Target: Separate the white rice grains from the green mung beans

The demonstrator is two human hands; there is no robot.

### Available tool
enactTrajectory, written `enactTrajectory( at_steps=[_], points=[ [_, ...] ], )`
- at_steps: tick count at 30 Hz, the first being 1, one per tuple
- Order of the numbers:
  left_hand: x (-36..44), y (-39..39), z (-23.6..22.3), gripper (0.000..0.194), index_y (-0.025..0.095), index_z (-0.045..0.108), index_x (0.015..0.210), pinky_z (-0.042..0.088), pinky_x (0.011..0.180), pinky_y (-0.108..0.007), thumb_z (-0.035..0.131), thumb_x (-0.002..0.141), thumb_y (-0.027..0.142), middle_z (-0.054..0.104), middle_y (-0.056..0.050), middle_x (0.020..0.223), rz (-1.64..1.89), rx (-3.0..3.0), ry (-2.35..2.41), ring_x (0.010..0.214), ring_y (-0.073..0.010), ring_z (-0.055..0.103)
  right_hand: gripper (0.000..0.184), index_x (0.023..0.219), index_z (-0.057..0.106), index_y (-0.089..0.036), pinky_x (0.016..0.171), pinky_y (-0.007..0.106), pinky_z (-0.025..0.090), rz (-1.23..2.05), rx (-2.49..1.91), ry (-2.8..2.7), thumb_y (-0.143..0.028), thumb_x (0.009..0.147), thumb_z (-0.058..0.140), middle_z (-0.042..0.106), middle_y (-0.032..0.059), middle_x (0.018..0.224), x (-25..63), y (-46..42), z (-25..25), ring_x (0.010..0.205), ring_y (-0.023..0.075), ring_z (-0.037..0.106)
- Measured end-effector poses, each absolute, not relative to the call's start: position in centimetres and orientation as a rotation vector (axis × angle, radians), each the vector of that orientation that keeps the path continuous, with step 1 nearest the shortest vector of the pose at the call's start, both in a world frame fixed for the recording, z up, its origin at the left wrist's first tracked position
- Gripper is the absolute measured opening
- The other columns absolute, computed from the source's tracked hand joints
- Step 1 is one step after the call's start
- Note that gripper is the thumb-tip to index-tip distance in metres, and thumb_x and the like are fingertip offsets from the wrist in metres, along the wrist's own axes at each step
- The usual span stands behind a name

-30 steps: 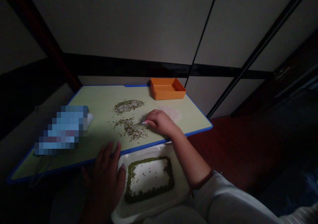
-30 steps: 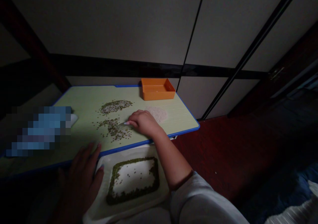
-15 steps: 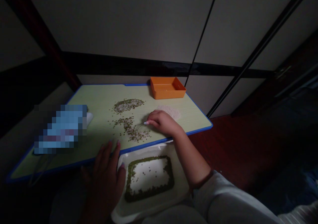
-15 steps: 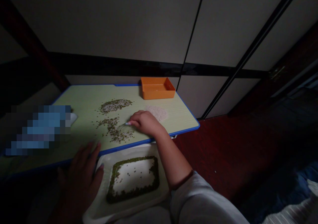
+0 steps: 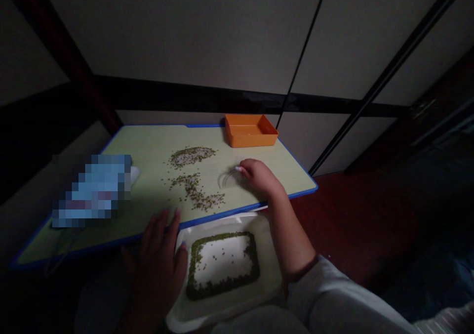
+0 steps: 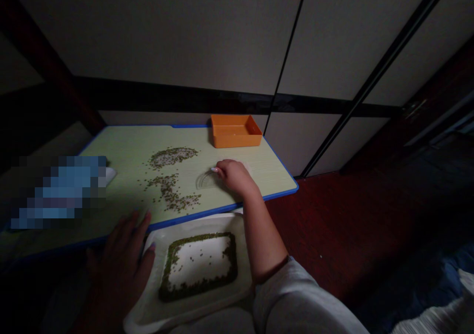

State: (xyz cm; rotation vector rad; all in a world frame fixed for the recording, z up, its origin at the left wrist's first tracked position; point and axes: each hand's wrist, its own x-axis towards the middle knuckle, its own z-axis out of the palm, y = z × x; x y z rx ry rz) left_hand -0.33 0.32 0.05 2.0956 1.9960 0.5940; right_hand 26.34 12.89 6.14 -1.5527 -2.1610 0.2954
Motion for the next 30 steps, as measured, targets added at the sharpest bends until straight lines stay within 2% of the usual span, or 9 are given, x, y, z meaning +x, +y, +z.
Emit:
enactTrajectory(
  at_steps=[14, 22, 30],
  points=[
    [-0.47, 0.37, -0.41, 0.057, 0.023, 0.035, 0.152, 0.014, 0.119, -0.077, 0.029, 0.096, 0.032, 0.031, -0.015, 0.166, 0.596, 2.143, 2.006, 0.156, -0.0328, 0.021, 0.030, 0.073, 0.065, -0.015, 0.066, 0.025, 0.030, 0.379, -1.511, -2.245, -0.025, 0.099, 0.055, 0.062, 0.0024, 0.074, 26.54, 12.94, 5.87, 0.068, 0.0132, 0.046],
    [-0.53, 0.40, -0.59, 0.058, 0.028, 0.032, 0.153, 0.012, 0.122, -0.073, 0.028, 0.096, 0.033, 0.029, -0.010, 0.167, 0.569, 2.130, 2.031, 0.157, -0.0287, 0.019, 0.029, 0.069, 0.061, -0.015, 0.066, 0.024, 0.031, 0.545, -1.431, -2.251, -0.019, 0.097, 0.055, 0.058, -0.0010, 0.070, 26.79, 12.64, 6.11, 0.067, 0.0115, 0.045],
    [-0.45, 0.37, -0.41, 0.058, 0.025, 0.032, 0.153, 0.013, 0.119, -0.078, 0.028, 0.096, 0.033, 0.031, -0.013, 0.166, 0.598, 2.145, 2.006, 0.156, -0.0326, 0.020, 0.032, 0.067, 0.060, -0.015, 0.065, 0.025, 0.030, 0.529, -1.475, -2.231, -0.022, 0.098, 0.055, 0.057, -0.0012, 0.067, 27.24, 12.67, 6.20, 0.065, 0.0116, 0.044]
  ],
)
